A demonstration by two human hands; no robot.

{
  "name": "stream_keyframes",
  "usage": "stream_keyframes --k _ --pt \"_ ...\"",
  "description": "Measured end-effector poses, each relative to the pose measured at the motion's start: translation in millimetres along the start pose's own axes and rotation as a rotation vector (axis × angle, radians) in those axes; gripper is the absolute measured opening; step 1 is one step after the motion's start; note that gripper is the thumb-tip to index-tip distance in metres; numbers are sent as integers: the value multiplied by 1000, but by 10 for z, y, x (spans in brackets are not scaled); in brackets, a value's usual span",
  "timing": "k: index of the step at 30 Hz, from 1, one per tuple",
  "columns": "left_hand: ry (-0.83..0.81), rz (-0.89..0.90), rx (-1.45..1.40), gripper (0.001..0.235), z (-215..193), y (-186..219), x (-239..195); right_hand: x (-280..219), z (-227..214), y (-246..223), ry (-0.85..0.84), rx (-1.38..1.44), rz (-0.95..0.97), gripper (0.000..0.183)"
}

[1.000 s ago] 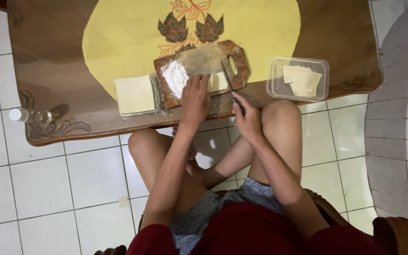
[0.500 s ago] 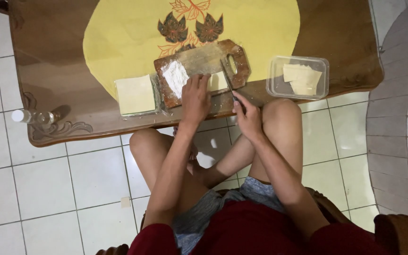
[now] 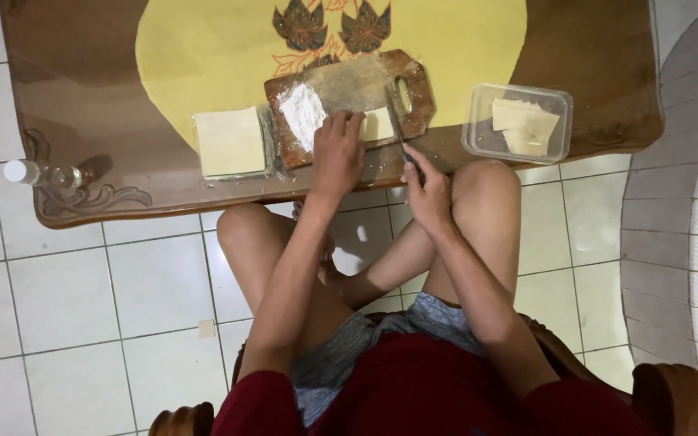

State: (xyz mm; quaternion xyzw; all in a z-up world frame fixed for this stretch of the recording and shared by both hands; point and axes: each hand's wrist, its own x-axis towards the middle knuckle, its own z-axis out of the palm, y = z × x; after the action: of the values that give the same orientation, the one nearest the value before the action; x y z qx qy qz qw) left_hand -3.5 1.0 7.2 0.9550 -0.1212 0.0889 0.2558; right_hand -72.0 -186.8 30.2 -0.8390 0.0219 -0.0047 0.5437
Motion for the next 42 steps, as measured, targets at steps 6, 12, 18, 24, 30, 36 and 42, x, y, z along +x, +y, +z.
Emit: stream_keyframes --k 6,12,18,24,30,36,42 --pt "7 16 -23 43 46 -33 12 -11 14 -16 4 5 -16 35" --pt "55 46 1 38 50 -28 -9 -1 5 -9 15 23 12 35" --pt "42 66 28 33 -22 5 -26 -19 20 23 31 38 30 34" --pt "27 51 41 32 -149 40 -14 44 62 140 10 2 -26 34" --pt "-13 58 103 30 -163 121 -13 38 40 69 -28 -1 -25 36" --pt "2 88 125 27 -98 91 -37 -40 19 -108 -37 6 -40 44" --pt "-26 98 137 33 -126 97 -33 -24 15 -57 -26 -40 -72 49"
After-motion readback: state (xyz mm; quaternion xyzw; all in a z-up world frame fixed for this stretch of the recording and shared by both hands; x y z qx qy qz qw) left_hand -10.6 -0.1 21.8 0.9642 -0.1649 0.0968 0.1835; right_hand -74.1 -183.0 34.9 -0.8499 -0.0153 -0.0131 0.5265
